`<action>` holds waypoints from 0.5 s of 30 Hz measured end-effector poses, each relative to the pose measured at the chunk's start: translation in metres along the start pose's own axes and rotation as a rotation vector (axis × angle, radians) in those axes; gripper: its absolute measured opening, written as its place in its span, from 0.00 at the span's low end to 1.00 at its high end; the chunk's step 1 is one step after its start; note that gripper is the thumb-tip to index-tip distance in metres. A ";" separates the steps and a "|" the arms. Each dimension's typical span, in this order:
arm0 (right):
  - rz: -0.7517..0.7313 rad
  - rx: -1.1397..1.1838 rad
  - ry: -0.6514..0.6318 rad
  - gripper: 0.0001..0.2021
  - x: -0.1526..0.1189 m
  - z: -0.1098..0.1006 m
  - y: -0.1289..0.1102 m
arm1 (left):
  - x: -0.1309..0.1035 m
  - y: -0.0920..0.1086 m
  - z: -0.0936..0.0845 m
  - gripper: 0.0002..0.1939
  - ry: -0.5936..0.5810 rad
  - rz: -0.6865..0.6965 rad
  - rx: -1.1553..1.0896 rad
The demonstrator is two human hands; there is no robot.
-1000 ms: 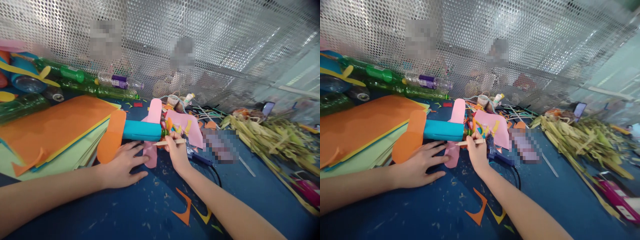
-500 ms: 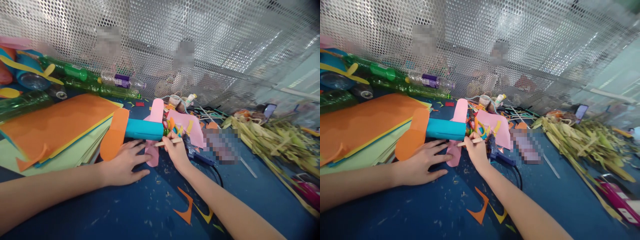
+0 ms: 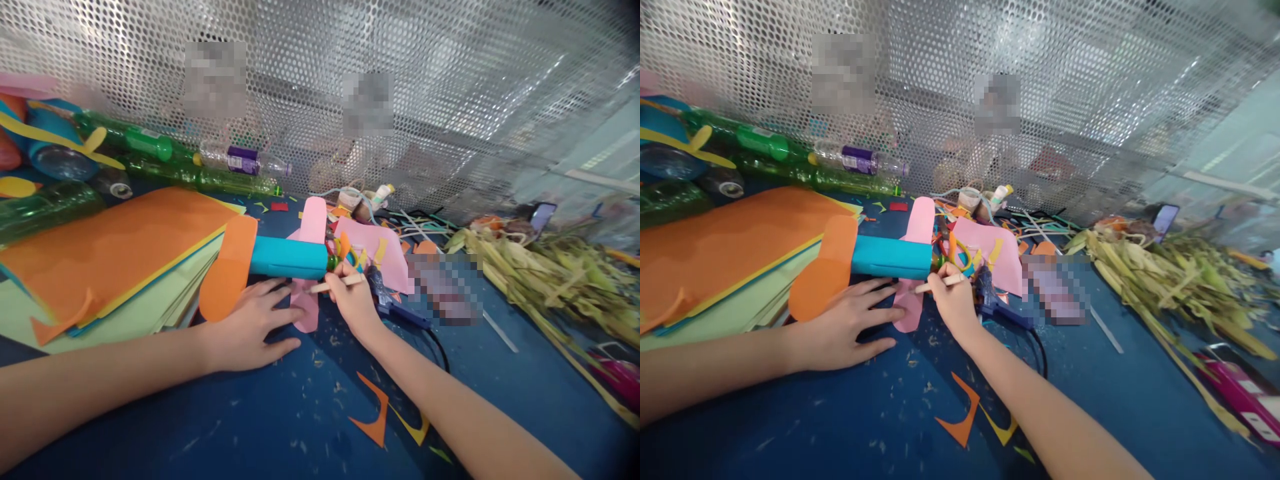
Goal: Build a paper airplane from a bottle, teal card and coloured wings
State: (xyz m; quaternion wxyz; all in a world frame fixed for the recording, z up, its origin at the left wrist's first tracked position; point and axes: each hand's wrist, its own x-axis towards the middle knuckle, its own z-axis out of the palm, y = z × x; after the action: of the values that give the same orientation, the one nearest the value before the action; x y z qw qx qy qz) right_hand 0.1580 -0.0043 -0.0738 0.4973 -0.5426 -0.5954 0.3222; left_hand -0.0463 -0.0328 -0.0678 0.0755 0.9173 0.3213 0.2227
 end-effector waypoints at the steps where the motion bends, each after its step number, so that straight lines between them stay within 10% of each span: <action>1: 0.003 -0.007 0.002 0.13 0.000 0.000 0.000 | 0.000 0.000 0.000 0.17 0.001 -0.001 -0.002; 15: 0.001 -0.029 0.006 0.13 -0.001 -0.001 -0.006 | 0.000 0.000 0.000 0.17 0.021 0.015 -0.009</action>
State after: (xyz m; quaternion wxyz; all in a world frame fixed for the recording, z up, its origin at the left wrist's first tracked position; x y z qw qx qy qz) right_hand 0.1567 -0.0061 -0.0686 0.4914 -0.5508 -0.5982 0.3120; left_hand -0.0466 -0.0327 -0.0680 0.0746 0.9170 0.3140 0.2346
